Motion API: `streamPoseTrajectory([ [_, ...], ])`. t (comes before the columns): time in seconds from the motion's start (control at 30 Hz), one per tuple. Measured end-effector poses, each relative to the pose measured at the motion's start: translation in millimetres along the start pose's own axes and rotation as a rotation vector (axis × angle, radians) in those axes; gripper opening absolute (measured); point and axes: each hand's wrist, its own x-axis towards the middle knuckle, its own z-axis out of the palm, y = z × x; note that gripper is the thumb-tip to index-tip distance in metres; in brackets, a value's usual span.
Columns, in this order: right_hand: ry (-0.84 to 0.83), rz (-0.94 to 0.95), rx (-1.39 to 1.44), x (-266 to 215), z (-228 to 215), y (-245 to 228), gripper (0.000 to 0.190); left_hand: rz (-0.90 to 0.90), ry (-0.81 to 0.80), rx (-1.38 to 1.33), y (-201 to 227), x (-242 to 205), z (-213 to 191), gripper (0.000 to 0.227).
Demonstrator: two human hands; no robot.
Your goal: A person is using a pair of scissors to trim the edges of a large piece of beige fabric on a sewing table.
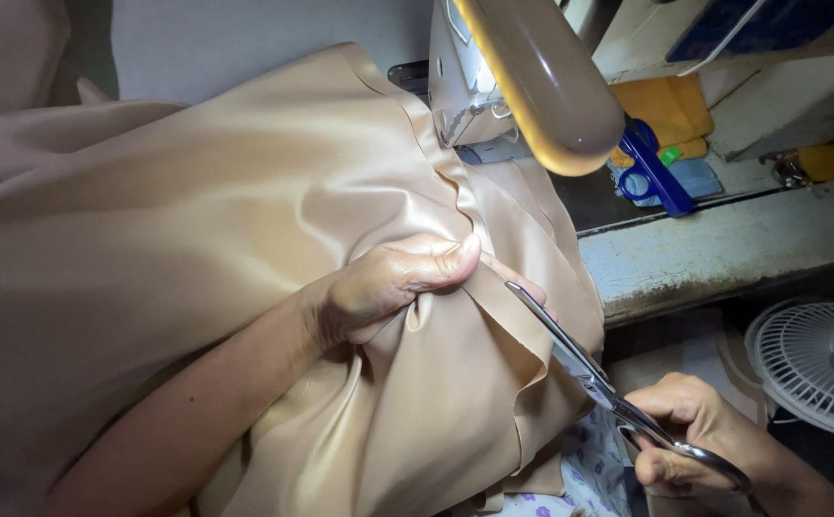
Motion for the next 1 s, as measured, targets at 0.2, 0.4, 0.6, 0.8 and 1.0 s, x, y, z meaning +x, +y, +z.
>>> streamPoseTrajectory([
  [0.2,-0.029,-0.005,-0.061,16.0,12.5,-27.0,0.067,-0.044,0.063,-0.094,-10.5,-1.0,-2.5,0.057],
  [0.4,-0.166,-0.119,0.044,35.9,26.2,-37.3,0.063,-0.083,0.11,-0.123,-8.7,-9.1,4.8,0.062],
  [0.6,-0.134,-0.105,-0.046,27.2,22.4,-20.2,0.066,-0.056,-0.14,-0.06,-2.8,-10.8,7.0,0.07],
  [0.8,-0.007,-0.139,-0.192,19.8,16.7,-5.8,0.057,0.025,-0.25,0.014,-11.4,-5.3,-2.7,0.066],
  [1.0,0.385,-0.451,-0.612,17.7,13.5,0.5,0.033,0.102,-0.145,0.139,3.0,-7.9,7.5,0.064],
])
